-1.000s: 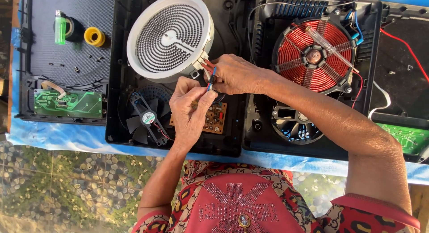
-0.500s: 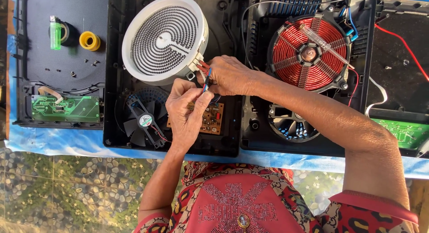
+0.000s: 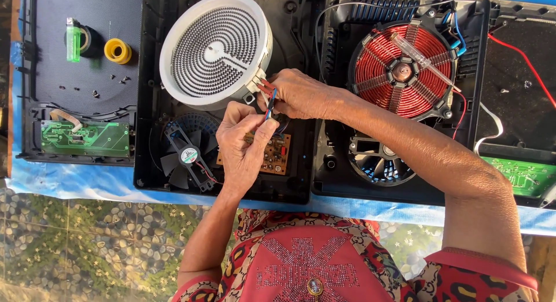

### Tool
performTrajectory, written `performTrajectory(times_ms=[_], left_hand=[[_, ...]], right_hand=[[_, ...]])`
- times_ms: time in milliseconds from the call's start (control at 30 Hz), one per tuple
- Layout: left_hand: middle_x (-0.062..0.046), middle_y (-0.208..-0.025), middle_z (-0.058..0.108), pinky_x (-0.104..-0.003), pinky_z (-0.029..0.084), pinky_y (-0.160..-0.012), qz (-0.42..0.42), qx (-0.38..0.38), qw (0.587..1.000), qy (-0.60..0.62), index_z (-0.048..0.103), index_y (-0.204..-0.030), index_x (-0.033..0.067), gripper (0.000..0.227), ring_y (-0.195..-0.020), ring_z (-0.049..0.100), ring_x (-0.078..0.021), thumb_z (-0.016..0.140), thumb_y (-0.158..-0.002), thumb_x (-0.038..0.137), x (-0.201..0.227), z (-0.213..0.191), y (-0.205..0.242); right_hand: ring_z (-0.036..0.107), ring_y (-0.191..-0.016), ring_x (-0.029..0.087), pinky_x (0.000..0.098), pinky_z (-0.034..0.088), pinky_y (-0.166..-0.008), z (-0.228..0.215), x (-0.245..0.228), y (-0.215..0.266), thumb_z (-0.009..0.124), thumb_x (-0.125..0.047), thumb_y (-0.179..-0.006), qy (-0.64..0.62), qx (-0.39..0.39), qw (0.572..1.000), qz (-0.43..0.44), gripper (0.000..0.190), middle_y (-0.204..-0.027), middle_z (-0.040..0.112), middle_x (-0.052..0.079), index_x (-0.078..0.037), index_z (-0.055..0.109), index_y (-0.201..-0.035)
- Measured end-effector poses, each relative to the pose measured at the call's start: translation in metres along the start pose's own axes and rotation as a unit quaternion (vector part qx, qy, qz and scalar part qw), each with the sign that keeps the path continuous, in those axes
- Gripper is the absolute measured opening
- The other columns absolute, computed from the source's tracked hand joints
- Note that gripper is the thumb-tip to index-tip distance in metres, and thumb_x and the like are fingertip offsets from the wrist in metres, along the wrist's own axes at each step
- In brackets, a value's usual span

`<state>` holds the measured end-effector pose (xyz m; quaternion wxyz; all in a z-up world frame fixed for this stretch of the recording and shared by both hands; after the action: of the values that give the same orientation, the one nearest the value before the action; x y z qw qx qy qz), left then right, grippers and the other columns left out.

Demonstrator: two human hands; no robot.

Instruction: Reinstalling and connecting internal electrical components and the heating element of an induction cooktop.

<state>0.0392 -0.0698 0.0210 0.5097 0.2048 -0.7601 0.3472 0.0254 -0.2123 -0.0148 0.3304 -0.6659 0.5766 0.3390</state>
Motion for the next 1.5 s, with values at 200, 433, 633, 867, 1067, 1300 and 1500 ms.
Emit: performTrajectory(times_ms=[200, 433, 633, 867, 1067, 1300, 1500], left_hand=[[-0.005, -0.083, 0.043, -0.032, 0.046, -0.067, 0.000, 0.002, 1.000, -0.008, 0.075, -0.092, 0.0056, 0.032, -0.076, 0.050, -0.0144, 0.061, -0.108, 0.029, 0.001, 0.000, -0.001], [-0.004, -0.085, 0.044, -0.034, 0.049, -0.071, -0.005, 0.003, 1.000, 0.009, 0.075, -0.091, 0.0057, 0.027, -0.080, 0.057, -0.0182, 0.064, -0.106, 0.026, -0.005, -0.001, 0.000], [-0.004, -0.085, 0.044, -0.033, 0.049, -0.073, -0.002, 0.005, 1.000, 0.016, 0.076, -0.092, 0.0056, 0.025, -0.081, 0.058, -0.0181, 0.066, -0.105, 0.024, -0.005, -0.001, 0.001], [-0.004, -0.085, 0.044, -0.036, 0.049, -0.071, 0.002, 0.004, 1.000, 0.002, 0.074, -0.091, 0.0045, 0.029, -0.079, 0.056, -0.0193, 0.062, -0.107, 0.025, 0.001, -0.001, 0.000], [-0.003, -0.085, 0.042, -0.035, 0.049, -0.073, 0.003, 0.001, 1.000, 0.004, 0.074, -0.092, 0.0060, 0.029, -0.081, 0.055, -0.0164, 0.062, -0.108, 0.027, 0.002, -0.001, 0.000], [-0.003, -0.086, 0.042, -0.034, 0.048, -0.072, 0.001, -0.006, 1.000, 0.010, 0.076, -0.093, 0.0062, 0.029, -0.079, 0.052, -0.0141, 0.063, -0.107, 0.028, 0.000, 0.000, 0.000], [-0.003, -0.087, 0.041, -0.033, 0.047, -0.072, 0.011, -0.009, 1.000, 0.004, 0.074, -0.092, 0.0059, 0.031, -0.079, 0.048, -0.0132, 0.061, -0.108, 0.029, 0.004, 0.001, -0.001]], right_hand=[[0.062, -0.065, 0.042, 0.0479, 0.052, -0.061, 0.001, 0.005, 0.001, 0.072, 0.000, -0.080, 0.006, -0.004, 1.000, -0.011, 0.010, -0.072, 0.064, 0.013, -0.003, 0.065, -0.075], [0.064, -0.064, 0.041, 0.0473, 0.052, -0.058, 0.003, 0.004, 0.004, 0.075, -0.002, -0.078, 0.040, -0.015, 0.999, -0.032, 0.009, -0.070, 0.066, 0.010, -0.006, 0.067, -0.076], [0.065, -0.061, 0.039, 0.0446, 0.052, -0.055, 0.002, 0.006, 0.005, 0.076, -0.004, -0.080, 0.064, -0.013, 0.997, -0.039, 0.011, -0.067, 0.066, 0.008, -0.006, 0.066, -0.075], [0.058, -0.053, 0.039, 0.0412, 0.046, -0.051, 0.008, 0.005, 0.008, 0.072, -0.001, -0.082, 0.058, -0.007, 0.998, -0.019, 0.020, -0.060, 0.061, 0.011, -0.003, 0.060, -0.067], [0.058, -0.053, 0.037, 0.0408, 0.046, -0.050, 0.007, 0.007, 0.009, 0.068, 0.000, -0.082, 0.066, -0.015, 0.998, -0.014, 0.015, -0.061, 0.061, 0.012, 0.000, 0.063, -0.068], [0.065, -0.060, 0.040, 0.0437, 0.049, -0.052, 0.006, 0.016, 0.015, 0.074, -0.006, -0.084, 0.053, -0.023, 0.998, 0.010, 0.014, -0.072, 0.067, 0.016, 0.003, 0.071, -0.073], [0.064, -0.062, 0.037, 0.0428, 0.051, -0.053, 0.010, 0.019, 0.016, 0.075, -0.006, -0.084, 0.051, -0.017, 0.999, 0.003, 0.012, -0.076, 0.065, 0.010, 0.000, 0.070, -0.075]])
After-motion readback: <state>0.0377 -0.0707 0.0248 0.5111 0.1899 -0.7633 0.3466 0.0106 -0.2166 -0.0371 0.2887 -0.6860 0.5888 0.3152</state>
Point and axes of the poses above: each hand's wrist, its own y-axis away from the middle knuckle, its own z-axis out of the palm, x = y × z, the point moved 7 cm from there along -y, towards the middle knuckle
